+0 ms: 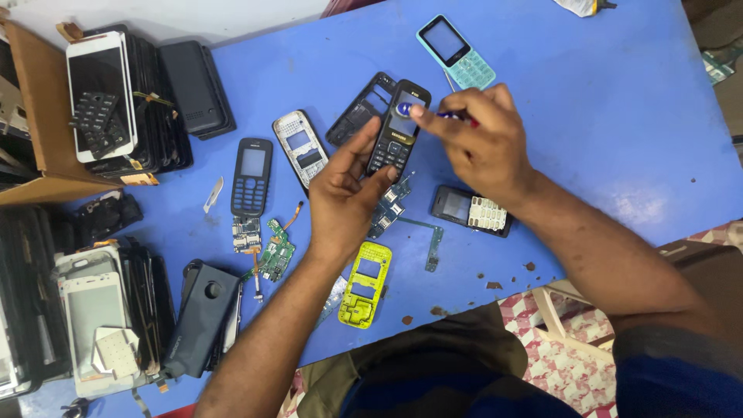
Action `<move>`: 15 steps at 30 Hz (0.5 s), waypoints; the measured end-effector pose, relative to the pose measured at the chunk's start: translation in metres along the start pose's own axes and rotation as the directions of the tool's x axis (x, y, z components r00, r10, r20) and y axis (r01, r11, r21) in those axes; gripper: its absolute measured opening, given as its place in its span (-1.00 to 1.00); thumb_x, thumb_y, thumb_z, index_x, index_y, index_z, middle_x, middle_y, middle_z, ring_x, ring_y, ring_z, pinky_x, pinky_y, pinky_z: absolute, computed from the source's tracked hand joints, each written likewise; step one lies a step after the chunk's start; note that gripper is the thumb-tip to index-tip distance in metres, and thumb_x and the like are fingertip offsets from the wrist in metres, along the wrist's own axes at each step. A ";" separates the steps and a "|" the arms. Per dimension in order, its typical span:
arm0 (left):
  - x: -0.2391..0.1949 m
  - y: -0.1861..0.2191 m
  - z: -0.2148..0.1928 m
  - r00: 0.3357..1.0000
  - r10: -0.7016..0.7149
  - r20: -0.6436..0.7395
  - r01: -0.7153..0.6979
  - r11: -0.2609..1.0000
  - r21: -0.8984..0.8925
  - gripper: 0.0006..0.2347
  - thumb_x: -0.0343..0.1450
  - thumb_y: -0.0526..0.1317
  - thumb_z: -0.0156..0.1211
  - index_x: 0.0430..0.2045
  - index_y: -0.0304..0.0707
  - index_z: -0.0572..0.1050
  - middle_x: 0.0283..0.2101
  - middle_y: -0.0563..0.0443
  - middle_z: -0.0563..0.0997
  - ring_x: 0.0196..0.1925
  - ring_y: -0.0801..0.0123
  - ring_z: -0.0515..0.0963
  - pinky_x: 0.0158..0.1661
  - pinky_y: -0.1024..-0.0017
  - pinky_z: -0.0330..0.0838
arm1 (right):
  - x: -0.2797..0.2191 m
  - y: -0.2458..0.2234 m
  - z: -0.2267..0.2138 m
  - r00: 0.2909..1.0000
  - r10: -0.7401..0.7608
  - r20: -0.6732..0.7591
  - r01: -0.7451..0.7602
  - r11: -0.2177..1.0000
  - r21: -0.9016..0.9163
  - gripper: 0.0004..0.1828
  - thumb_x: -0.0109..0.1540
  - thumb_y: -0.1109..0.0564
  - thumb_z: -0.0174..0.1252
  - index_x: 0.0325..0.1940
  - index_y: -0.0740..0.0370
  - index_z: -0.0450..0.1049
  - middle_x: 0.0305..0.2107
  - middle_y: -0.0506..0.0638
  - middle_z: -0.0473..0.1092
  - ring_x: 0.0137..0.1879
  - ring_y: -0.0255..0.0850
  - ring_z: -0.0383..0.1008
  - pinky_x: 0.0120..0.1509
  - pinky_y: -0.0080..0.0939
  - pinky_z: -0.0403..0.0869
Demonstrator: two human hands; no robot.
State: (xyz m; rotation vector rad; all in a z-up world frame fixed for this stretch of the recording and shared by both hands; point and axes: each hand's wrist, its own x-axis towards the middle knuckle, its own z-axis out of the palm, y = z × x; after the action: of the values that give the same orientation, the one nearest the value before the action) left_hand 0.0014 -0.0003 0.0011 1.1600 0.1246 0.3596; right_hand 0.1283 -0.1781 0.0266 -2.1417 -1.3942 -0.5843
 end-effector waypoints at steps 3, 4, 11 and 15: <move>0.003 0.003 -0.004 0.999 -0.034 -0.007 0.033 0.995 -0.093 -0.49 0.45 -0.63 0.11 0.34 -0.47 0.28 0.21 -0.19 0.53 0.20 0.35 0.55 0.17 0.49 0.52 | -0.003 0.000 0.001 0.986 -0.166 0.004 0.165 0.981 0.100 -0.57 0.29 0.25 0.30 0.17 -0.22 0.61 -0.19 -0.14 0.46 -0.23 -0.26 0.29 -0.03 -0.16 0.28; 0.004 0.004 -0.005 0.999 -0.042 -0.008 0.041 0.992 -0.123 -0.50 0.45 -0.62 0.10 0.35 -0.48 0.27 0.22 -0.21 0.52 0.20 0.33 0.56 0.15 0.47 0.52 | -0.001 -0.001 0.000 0.987 -0.161 -0.003 0.161 0.984 0.076 -0.56 0.29 0.25 0.30 0.18 -0.22 0.61 -0.19 -0.14 0.46 -0.22 -0.24 0.30 -0.02 -0.17 0.28; 0.002 0.010 -0.004 0.994 0.026 0.103 -0.018 0.996 -0.082 -0.49 0.49 -0.66 -0.03 0.39 -0.49 0.17 0.35 -0.27 0.43 0.30 0.32 0.52 0.25 0.46 0.46 | 0.016 -0.011 -0.016 0.989 -0.150 -0.015 0.151 0.983 0.102 -0.52 0.29 0.27 0.29 0.24 -0.18 0.57 -0.17 -0.14 0.46 -0.16 -0.26 0.35 0.01 -0.15 0.26; 0.003 0.014 -0.006 0.998 -0.011 0.060 0.015 0.997 -0.075 -0.51 0.50 -0.64 -0.15 0.40 -0.49 0.14 0.40 -0.28 0.38 0.33 0.34 0.49 0.23 0.48 0.45 | 0.006 -0.003 -0.009 0.983 -0.181 -0.017 0.182 0.981 0.065 -0.45 0.26 0.31 0.28 0.20 -0.33 0.60 -0.19 -0.17 0.47 -0.23 -0.23 0.31 0.00 -0.20 0.27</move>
State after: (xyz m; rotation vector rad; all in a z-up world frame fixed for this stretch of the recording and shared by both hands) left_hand -0.0002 0.0109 0.0120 1.0939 0.0661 0.3156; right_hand 0.1266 -0.1784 0.0372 -1.9693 -1.5915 -0.6081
